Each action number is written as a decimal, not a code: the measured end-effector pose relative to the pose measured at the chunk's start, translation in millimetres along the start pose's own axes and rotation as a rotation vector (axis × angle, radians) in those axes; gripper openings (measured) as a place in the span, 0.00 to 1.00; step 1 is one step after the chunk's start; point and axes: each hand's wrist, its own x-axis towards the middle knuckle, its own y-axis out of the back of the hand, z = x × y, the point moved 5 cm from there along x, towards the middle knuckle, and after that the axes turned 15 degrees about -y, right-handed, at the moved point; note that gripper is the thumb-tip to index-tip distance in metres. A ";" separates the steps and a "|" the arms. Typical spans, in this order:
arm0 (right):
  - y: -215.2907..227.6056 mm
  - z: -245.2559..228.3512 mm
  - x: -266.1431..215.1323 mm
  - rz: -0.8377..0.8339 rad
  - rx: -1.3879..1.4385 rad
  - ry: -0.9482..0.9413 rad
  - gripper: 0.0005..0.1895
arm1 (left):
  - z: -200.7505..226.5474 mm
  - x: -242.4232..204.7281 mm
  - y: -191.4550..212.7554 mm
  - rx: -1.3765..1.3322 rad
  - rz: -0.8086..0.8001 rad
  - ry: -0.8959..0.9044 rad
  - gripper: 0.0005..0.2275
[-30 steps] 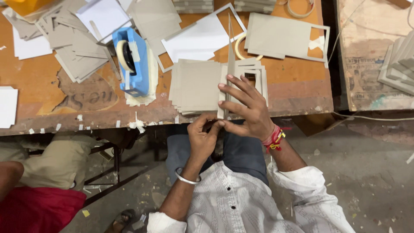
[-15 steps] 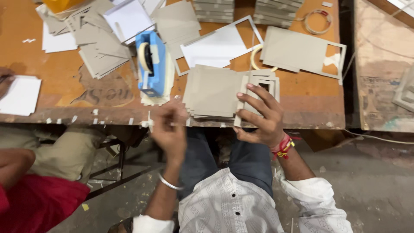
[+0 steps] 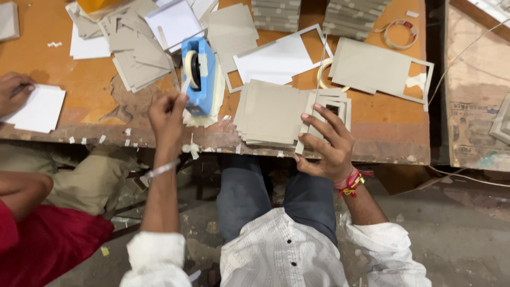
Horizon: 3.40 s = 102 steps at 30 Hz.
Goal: The person assembles small paper frames by applying adhesive strips to the edges of rectangular cardboard pieces and pressing them together. They repeatedly pick up frames, apply tape, and stack completed units on the table.
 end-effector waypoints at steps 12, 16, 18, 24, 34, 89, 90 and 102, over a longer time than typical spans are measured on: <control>-1.7 2.6 -4.3 0.001 0.038 0.015 0.18 | -13.6 0.2 -5.6 0.017 0.146 -0.070 0.24; -0.2 3.5 -5.4 0.010 0.010 -0.004 0.19 | 3.2 17.6 -17.6 -0.085 0.116 -0.047 0.35; 0.3 3.7 -9.2 0.009 0.006 -0.018 0.19 | 10.1 -1.2 -11.0 -0.069 0.212 -0.071 0.34; 3.1 2.7 -4.6 0.023 0.031 -0.005 0.20 | 13.7 -47.9 -7.9 0.062 0.273 -0.003 0.30; 3.7 -2.9 2.7 -0.048 0.046 -0.029 0.19 | 140.9 -139.8 -116.4 -0.314 -0.124 -0.130 0.30; 19.1 35.0 -70.6 0.128 0.217 -0.734 0.27 | 60.9 -181.4 -144.9 -0.397 -0.105 0.220 0.25; 22.5 28.9 -67.0 0.163 0.069 -0.660 0.24 | 54.1 -186.2 -141.5 -0.382 -0.103 0.216 0.26; -12.9 -6.3 -34.8 0.042 0.094 -0.504 0.08 | 101.2 -157.8 -138.7 -0.455 -0.050 0.179 0.32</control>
